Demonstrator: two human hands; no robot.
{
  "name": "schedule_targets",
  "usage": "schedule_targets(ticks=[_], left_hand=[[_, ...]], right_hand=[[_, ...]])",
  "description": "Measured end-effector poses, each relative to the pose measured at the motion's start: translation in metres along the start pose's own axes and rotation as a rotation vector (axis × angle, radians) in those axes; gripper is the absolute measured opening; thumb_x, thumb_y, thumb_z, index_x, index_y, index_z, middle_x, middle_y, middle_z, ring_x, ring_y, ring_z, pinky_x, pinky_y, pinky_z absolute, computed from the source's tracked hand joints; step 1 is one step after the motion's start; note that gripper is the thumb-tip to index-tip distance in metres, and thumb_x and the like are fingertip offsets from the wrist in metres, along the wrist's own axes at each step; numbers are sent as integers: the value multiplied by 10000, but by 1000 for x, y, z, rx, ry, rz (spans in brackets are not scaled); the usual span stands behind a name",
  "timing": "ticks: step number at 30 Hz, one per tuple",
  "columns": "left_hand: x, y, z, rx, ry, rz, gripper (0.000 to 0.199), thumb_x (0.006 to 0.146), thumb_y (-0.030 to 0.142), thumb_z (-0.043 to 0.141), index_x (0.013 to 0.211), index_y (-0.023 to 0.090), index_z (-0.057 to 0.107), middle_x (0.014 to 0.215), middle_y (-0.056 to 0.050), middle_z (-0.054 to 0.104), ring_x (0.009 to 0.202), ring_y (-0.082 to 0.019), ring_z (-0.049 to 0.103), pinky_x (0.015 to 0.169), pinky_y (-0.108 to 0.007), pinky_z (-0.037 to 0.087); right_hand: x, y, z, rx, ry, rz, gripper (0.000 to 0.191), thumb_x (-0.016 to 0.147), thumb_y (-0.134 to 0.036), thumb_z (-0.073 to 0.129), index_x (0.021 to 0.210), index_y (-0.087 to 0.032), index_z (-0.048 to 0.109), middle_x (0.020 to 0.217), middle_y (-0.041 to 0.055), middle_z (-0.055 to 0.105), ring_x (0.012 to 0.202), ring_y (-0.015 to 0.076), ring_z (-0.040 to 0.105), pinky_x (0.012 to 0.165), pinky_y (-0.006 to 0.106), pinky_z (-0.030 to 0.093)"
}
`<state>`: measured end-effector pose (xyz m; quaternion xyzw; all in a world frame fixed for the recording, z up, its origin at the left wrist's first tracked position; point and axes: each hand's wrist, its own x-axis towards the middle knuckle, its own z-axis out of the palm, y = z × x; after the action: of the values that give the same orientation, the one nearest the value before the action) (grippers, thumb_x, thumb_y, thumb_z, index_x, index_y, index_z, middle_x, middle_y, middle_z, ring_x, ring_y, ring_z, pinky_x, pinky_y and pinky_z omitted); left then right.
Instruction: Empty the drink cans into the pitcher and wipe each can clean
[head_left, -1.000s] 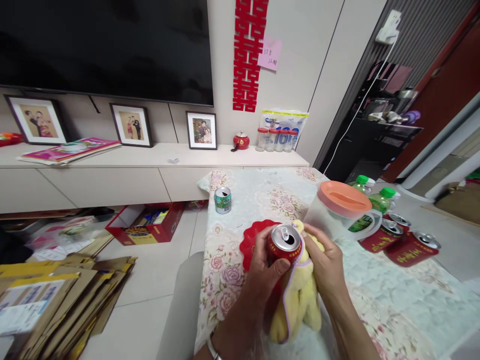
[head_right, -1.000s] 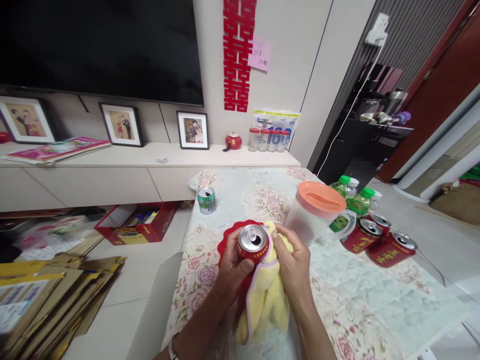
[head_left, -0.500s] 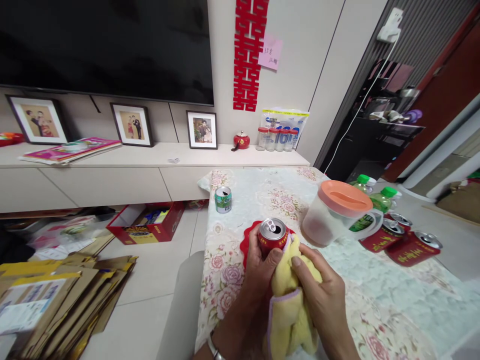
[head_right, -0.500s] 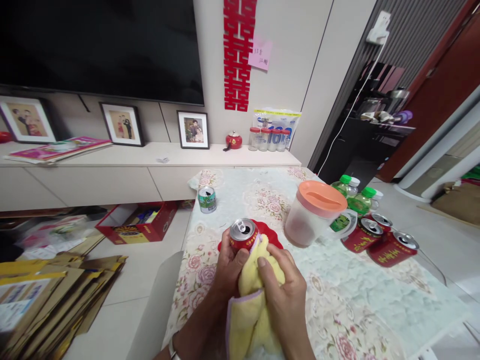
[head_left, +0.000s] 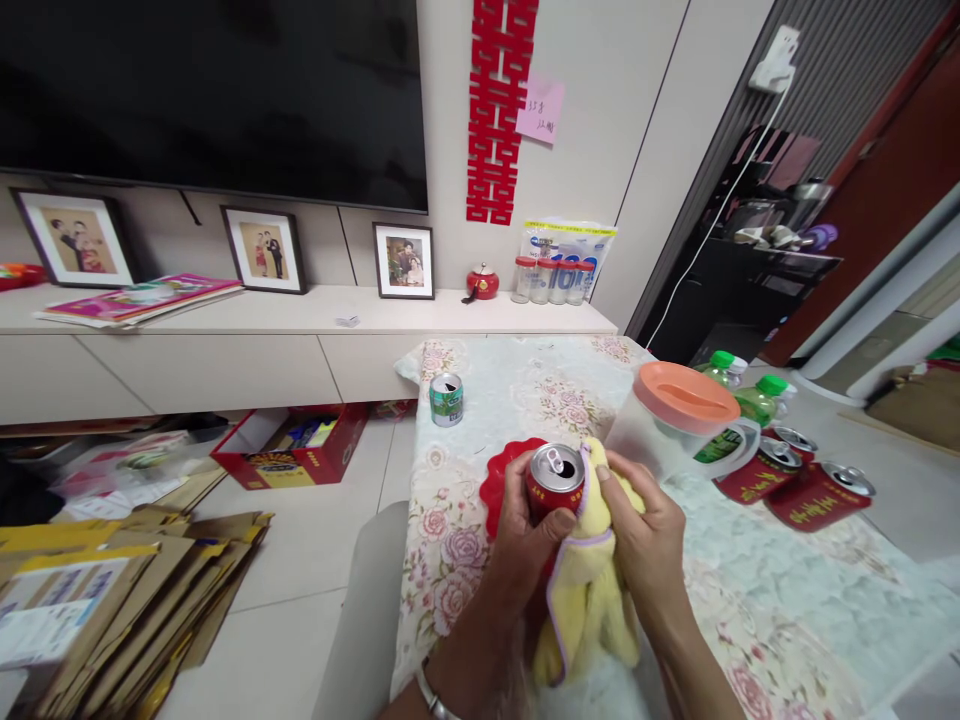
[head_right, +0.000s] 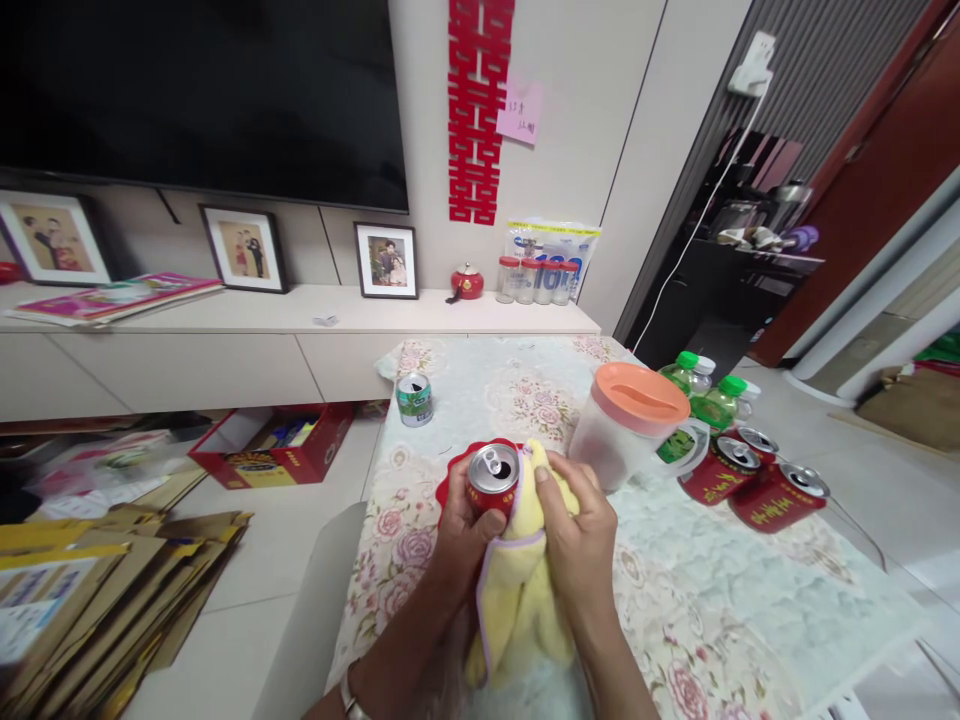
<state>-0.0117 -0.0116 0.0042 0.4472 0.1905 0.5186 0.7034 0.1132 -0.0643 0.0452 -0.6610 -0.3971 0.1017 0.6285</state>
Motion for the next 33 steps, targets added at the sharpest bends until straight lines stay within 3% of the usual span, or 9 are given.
schedule_targets(ticks=[6,13,18,21,23,26,33], left_hand=[[1,-5,0,-46,-22,-20,756,776,556,908,1408,287,592,1433,-107,703,1357,-347,651,1185,-490,489],[3,-9,-1,-99,14,-5,771,794,511,902,1439,304,534,1442,-94,700,1350,-324,656,1152,-442,517],[-1,-3,4,-131,22,-122,666,846,473,864,1397,334,517,1281,-50,755,1095,-270,748,924,-381,615],[2,-9,1,-78,22,-68,701,778,503,910,1353,301,562,1295,-62,750,1154,-287,725,1004,-405,591],[5,-14,-2,-33,7,8,759,706,523,951,1328,276,595,1298,-79,752,1179,-307,713,1045,-424,573],[8,-19,-4,-26,-41,40,809,668,535,971,1343,276,608,1286,-88,759,1177,-321,716,1032,-437,583],[4,-14,-6,50,-40,106,835,661,575,980,1357,271,631,1365,-108,712,1292,-353,664,1146,-483,515]], right_hand=[[4,15,2,-29,-131,62,473,930,-617,654,1071,-209,846,1129,109,795,1102,295,714,991,455,547],[-27,15,1,-92,-125,36,568,943,-622,634,1312,-214,774,1350,124,741,1254,315,679,1076,483,533],[-43,14,-5,-247,-82,-187,505,994,-478,652,1429,-225,686,1361,106,726,1201,261,708,986,400,589],[-45,11,-6,-314,-47,-381,532,1032,-376,635,1556,-296,585,1339,79,696,1191,205,690,950,327,587],[-42,9,-5,-305,1,-435,499,1049,-353,617,1547,-330,601,1296,67,675,1167,182,680,961,309,577],[-34,10,-4,-225,30,-384,415,1062,-387,594,1464,-343,684,1286,60,686,1171,183,677,972,308,570],[-12,13,-6,35,-158,-37,402,1000,-530,631,1311,-335,794,1360,48,735,1268,249,664,1088,369,520]])
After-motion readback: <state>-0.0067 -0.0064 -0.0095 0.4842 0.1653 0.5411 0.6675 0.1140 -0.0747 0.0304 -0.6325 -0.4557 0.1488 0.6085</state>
